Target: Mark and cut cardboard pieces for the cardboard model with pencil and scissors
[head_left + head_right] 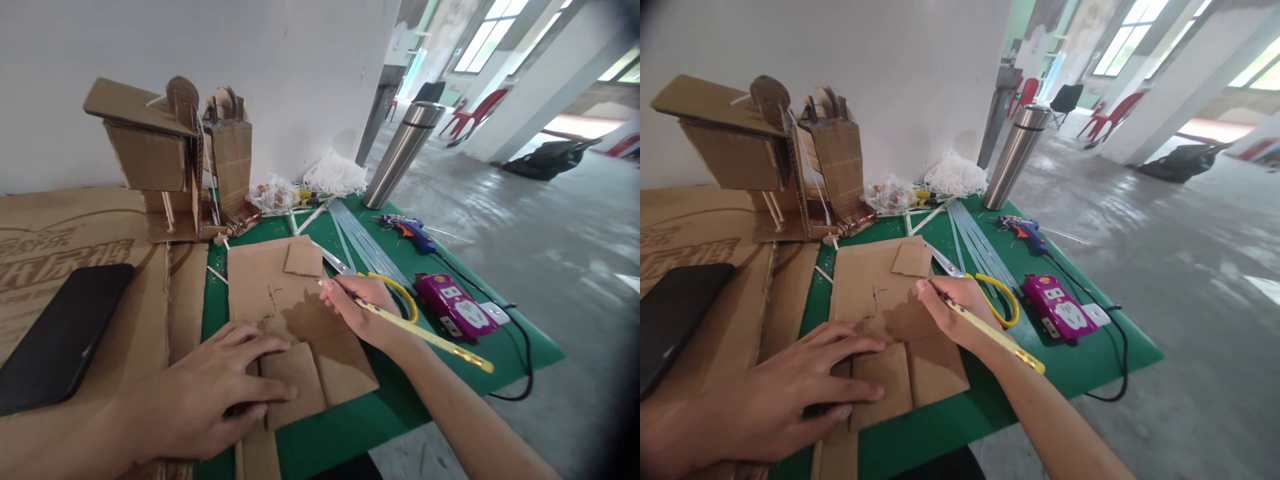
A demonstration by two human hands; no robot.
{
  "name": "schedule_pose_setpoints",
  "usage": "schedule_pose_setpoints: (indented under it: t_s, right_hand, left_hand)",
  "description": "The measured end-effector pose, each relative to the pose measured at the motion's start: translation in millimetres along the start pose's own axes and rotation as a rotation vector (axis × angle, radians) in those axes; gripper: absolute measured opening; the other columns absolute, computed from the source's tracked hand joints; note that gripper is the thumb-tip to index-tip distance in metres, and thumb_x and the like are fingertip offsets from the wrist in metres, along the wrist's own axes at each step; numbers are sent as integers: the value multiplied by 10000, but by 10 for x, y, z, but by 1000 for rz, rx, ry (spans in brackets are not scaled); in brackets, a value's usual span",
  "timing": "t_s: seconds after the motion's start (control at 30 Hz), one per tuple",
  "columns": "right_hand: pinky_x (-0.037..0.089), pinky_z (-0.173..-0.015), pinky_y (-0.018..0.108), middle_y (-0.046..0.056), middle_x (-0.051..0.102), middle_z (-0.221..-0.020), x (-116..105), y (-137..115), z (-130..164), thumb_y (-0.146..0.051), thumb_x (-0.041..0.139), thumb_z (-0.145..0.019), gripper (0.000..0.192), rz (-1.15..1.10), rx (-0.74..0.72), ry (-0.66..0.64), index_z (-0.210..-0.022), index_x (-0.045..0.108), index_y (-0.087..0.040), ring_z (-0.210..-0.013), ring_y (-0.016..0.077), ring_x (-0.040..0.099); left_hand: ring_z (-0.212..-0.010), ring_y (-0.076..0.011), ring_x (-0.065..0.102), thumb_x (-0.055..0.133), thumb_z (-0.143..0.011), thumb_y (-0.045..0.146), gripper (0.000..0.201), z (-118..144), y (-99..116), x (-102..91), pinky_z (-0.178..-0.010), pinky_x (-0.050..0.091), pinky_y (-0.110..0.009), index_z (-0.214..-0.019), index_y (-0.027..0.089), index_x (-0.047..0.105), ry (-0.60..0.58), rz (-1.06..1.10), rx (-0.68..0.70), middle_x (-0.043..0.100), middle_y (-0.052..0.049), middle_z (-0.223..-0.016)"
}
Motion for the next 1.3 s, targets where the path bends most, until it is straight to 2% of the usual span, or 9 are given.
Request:
schedule_pose_setpoints:
  t_s: [0.4,0.5,0.57,0.63,0.73,0.9,1.03,1.17,1.3]
  right_hand:
    - [465,-527,266,12,659,-626,10,45,8,-469,499,-963,403,-30,15,41,-739,685,-190,-540,156,596]
    - [470,-520,262,13,669,-654,-4,81,-1,-460,515,-952,345,-48,21,86,-804,681,-196,-535,153,603]
    - [477,-524,256,14,684,-701,-21,105,-11,-434,521,-946,279,-61,29,130,-898,669,-202,-552,153,618]
    - [498,-557,261,23,712,-795,-36,127,-25,-392,537,-932,223,-92,32,174,-1015,636,-210,-585,154,637]
    - [518,-608,284,61,732,-1003,-33,158,-48,-325,556,-900,264,-147,26,192,-1144,572,-225,-686,169,672]
    - [535,-748,363,100,732,-1072,-44,209,-60,-303,526,-909,268,-108,55,266,-1162,558,-220,-857,221,697]
    - [517,-838,404,100,735,-1123,-25,194,-80,-295,519,-919,292,-79,61,207,-1201,546,-226,-940,236,694]
    - [525,-805,373,96,739,-1129,29,154,-98,-291,525,-915,313,-62,56,101,-1221,537,-229,-990,237,693]
    - [524,-786,355,101,729,-1161,54,133,-144,-281,504,-916,325,-33,54,66,-1236,522,-223,-990,227,691]
  left_hand:
    - [-1240,-291,525,566,-831,114,496,-8,23,-40,-1017,475,-493,-1237,394,623,-38,-12,-23,544,-14,-1406]
    - [-1266,-296,517,561,-809,93,504,-3,24,-47,-1053,447,-514,-1222,372,629,-31,-2,-44,546,-27,-1406]
    - [-1298,-313,494,583,-797,115,475,1,8,-41,-1062,435,-536,-1209,346,630,-32,13,-87,528,-42,-1427]
    - [-1326,-356,463,647,-806,228,397,9,-18,-21,-1052,430,-578,-1194,307,628,-34,17,-132,494,-74,-1464]
    - [-1337,-394,439,703,-802,404,403,24,-61,23,-1046,420,-609,-1164,250,618,-9,-8,-178,484,-120,-1474]
    - [-1310,-309,473,627,-817,215,240,20,-77,30,-1103,384,-524,-1054,215,586,96,-28,-202,568,-99,-1386]
    - [-1275,-307,484,552,-752,110,273,18,-56,6,-1069,414,-522,-1008,203,548,129,-49,-245,564,-118,-1357]
    - [-1305,-325,455,485,-743,71,367,38,-84,-3,-1060,421,-550,-1084,197,536,216,-125,-329,526,-133,-1384]
    - [-1385,-367,368,464,-761,72,431,42,-143,8,-1080,385,-613,-1175,165,542,260,-222,-397,497,-161,-1427]
Point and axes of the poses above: each hand's wrist, its own z-axis away from the middle knuckle, its own x-axis out of the palm, y = z × x, the point moved 3 cm from there along -z, towards the middle knuckle
